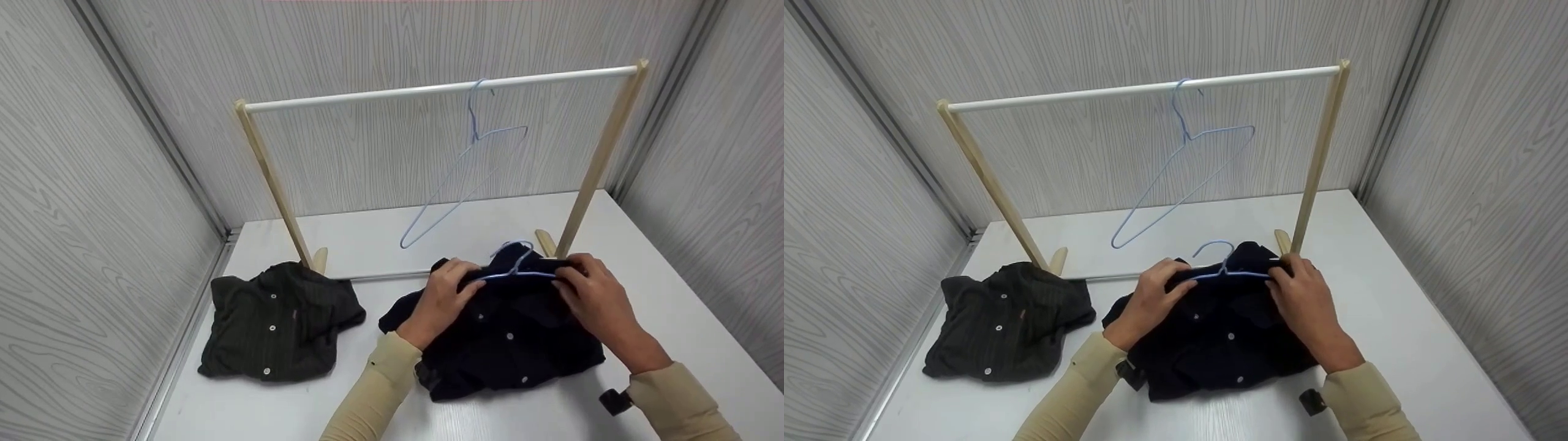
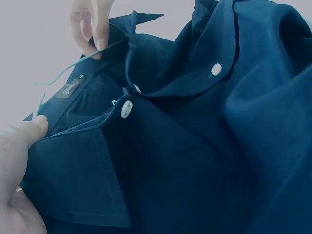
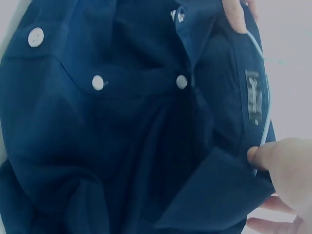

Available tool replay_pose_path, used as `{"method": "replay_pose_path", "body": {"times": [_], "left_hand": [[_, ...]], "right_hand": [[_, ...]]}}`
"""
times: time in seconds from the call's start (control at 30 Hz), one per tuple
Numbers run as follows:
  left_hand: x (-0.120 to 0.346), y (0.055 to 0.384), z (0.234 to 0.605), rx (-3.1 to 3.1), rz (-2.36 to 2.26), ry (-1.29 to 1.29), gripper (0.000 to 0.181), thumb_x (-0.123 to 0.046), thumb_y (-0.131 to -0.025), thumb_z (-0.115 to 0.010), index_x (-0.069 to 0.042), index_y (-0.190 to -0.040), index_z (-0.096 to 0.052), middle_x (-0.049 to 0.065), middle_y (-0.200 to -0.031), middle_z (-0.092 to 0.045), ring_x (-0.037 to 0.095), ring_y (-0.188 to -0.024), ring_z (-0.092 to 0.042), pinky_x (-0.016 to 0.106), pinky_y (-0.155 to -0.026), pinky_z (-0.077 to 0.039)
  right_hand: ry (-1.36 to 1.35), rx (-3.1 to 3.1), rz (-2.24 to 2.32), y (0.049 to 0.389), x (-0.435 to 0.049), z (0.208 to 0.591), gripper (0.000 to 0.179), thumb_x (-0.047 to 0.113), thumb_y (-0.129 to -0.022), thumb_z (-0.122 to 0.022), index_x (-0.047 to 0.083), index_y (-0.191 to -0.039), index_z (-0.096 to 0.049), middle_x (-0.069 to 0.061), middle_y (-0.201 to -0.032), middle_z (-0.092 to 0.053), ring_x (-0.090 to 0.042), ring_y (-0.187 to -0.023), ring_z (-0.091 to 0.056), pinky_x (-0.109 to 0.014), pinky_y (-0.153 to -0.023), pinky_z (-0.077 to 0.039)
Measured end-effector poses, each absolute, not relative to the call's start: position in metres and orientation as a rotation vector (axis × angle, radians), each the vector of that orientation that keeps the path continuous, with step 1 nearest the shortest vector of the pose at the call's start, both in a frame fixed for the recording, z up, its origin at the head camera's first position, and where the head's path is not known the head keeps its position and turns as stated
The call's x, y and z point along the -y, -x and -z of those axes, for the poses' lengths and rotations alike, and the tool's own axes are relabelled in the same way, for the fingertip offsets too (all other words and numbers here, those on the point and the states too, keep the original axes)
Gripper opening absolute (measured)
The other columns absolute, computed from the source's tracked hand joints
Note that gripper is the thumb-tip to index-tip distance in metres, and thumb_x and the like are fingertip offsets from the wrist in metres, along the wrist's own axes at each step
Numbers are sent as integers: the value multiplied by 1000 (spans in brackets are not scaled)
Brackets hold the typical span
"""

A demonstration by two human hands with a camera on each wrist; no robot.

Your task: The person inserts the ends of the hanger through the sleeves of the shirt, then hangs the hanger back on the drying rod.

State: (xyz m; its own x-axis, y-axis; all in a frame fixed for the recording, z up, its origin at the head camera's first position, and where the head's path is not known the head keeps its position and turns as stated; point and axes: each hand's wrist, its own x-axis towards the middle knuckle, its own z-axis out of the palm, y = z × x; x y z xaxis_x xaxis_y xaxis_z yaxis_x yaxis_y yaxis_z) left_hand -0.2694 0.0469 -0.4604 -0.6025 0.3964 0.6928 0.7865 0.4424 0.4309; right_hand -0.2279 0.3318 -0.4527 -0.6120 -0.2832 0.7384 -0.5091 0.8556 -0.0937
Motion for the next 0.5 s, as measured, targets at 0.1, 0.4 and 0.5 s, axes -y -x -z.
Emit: {"method": "replay_pose_path", "body": {"times": [0.1,0.4,0.5], "left_hand": [[-45,269,460,2217,1034,996,22,-23,-95,-68,-7,-109,-69,4,-105,-70,13,-100,-66,21,-90,-52],[-37,271,461,2234,1023,997,25,-26,-95,-67,-6,-111,-69,5,-107,-70,14,-102,-66,21,-91,-52],[-36,272,461,2229,1061,1008,24,-24,-95,-67,-6,-110,-68,6,-106,-70,15,-101,-66,22,-91,-52]], "right_hand": [[-586,2240,-377,229,-330,452,14,4,-80,-79,3,-89,-68,-18,-105,-61,-36,-91,-59,-52,-71,-50],[-594,2256,-425,225,-341,450,14,4,-81,-77,3,-91,-68,-12,-100,-63,-28,-85,-63,-44,-66,-52],[-618,2367,-592,219,-350,448,22,2,-90,-68,4,-112,-66,-9,-104,-68,-15,-89,-64,-23,-75,-50]]}}
